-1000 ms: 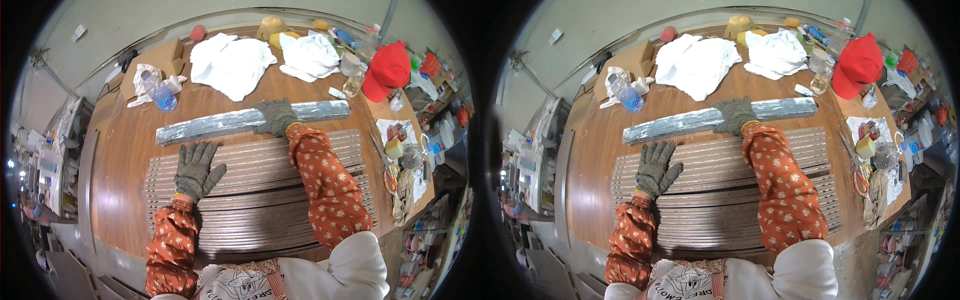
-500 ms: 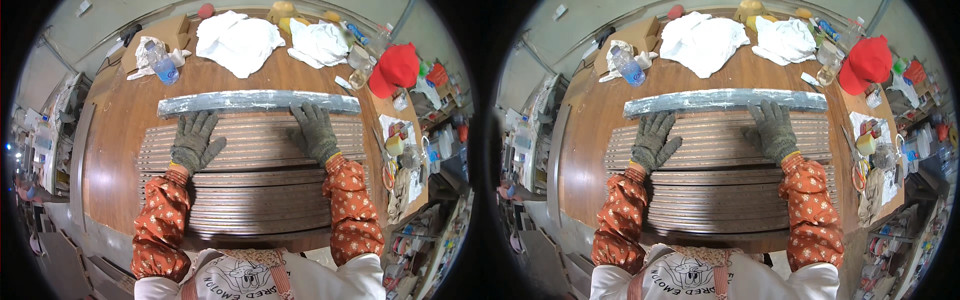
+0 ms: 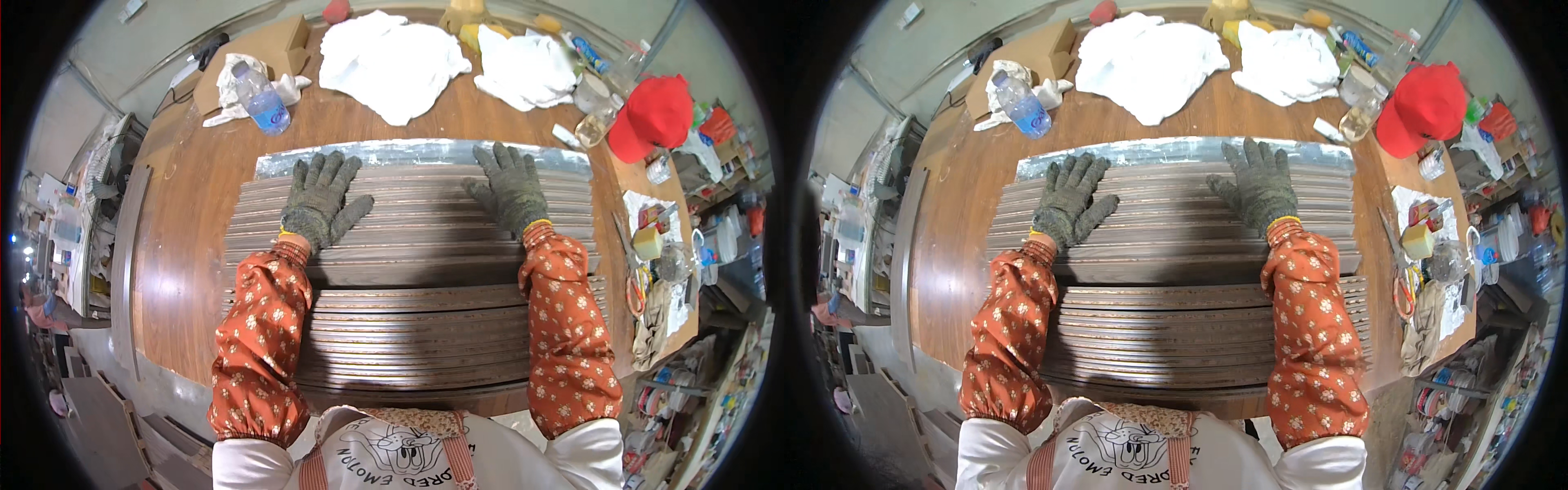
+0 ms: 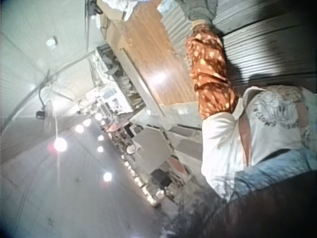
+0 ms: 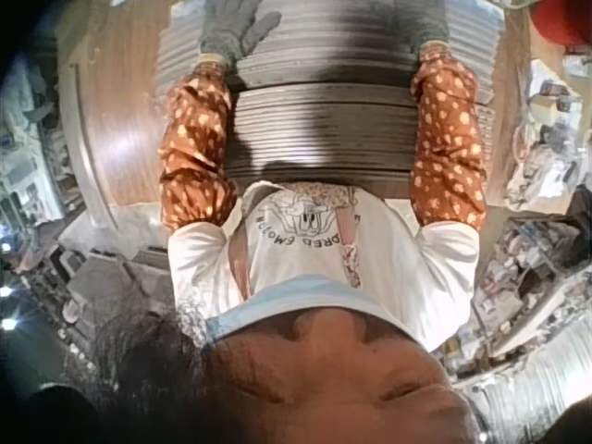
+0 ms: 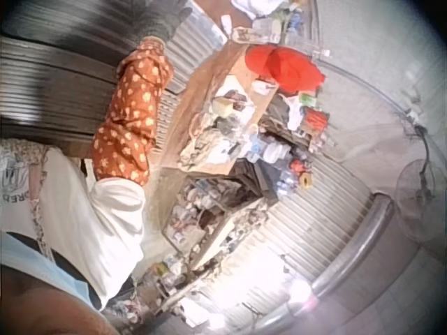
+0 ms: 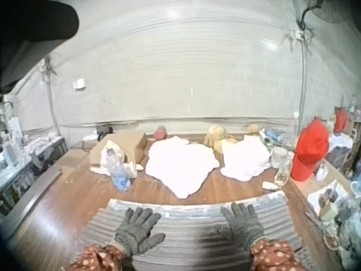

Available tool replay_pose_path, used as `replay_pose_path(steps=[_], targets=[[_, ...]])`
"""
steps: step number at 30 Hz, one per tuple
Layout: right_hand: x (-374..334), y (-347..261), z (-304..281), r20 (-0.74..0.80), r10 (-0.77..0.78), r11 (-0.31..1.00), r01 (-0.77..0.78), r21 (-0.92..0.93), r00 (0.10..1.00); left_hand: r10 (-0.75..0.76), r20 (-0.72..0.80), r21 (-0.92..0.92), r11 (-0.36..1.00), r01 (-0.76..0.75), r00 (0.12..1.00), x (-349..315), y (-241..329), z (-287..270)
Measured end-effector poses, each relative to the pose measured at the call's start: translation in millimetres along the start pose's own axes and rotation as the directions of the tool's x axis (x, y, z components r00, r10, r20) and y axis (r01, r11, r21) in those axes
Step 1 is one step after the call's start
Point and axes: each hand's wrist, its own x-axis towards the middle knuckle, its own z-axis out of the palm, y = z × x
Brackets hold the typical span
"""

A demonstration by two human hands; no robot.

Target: The person rubs and wipes a grooved wooden panel on a workbench using a sponge and a cloth rag, repeatedly smoothing across the surface and turning the panel.

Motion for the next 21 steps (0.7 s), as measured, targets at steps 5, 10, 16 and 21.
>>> replay_pose_path(steps=[5, 10, 16, 21], targets=[[4, 4, 0, -0.048, 0.094, 0.996, -0.094, 0.009, 0.994, -0.094, -0.063, 0.023, 0.995, 0.095, 0.994, 5, 8, 1], [-45, -21, -8, -0.159, 0.02, 0.999, -0.028, -0.045, 0.987, -0.063, -0.164, 0.038, 0.997, 0.07, 0.984, -41, 19, -8], [-161, -33, -15, -0.112, -0.201, 0.975, 0.21, 0.074, 0.973, 0.293, -0.087, -0.061, 0.953, -0.298, 0.952, -144, 63, -38], [-149, -38, 3, 0.0, -0.18, 0.983, 0.18, 0.036, 0.984, 0.329, -0.136, -0.083, 0.936, -0.342, 0.934, -141, 68, -12]])
